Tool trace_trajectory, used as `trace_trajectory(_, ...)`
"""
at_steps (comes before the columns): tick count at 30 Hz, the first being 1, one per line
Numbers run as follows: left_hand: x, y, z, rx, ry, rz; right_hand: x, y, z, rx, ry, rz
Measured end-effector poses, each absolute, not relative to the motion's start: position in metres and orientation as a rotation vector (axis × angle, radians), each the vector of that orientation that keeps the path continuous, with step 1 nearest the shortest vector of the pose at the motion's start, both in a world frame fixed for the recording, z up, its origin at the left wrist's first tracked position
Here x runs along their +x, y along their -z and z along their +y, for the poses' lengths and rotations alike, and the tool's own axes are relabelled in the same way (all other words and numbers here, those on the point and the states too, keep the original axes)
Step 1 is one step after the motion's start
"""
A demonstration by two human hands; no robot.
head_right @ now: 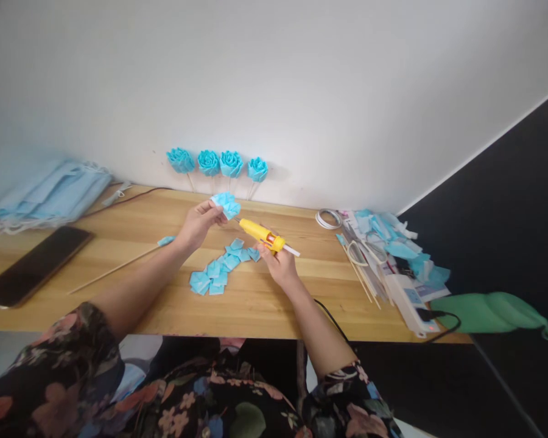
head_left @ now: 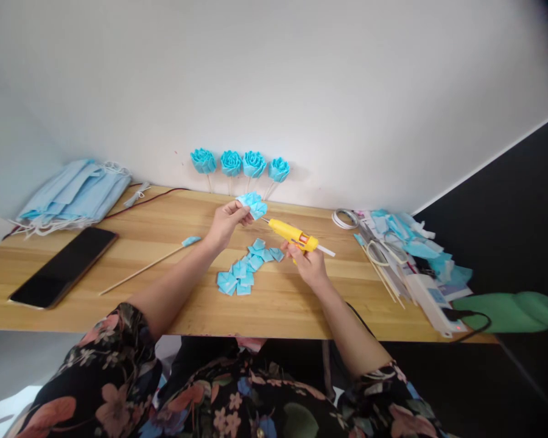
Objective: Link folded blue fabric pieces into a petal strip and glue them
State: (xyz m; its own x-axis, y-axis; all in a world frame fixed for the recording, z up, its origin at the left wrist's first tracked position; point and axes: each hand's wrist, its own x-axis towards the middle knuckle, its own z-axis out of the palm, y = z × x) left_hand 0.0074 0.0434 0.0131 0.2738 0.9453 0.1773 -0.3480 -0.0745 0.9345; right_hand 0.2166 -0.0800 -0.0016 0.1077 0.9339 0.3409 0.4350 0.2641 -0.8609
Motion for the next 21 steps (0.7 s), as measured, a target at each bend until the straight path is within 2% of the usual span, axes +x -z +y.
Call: trace_trajectory(21, 0.0117, -0.0123, 0.0361, 1.197, -1.154, 0.671, 0.2171, 0.0072, -0.0821, -1.375, -0.570, -1.529)
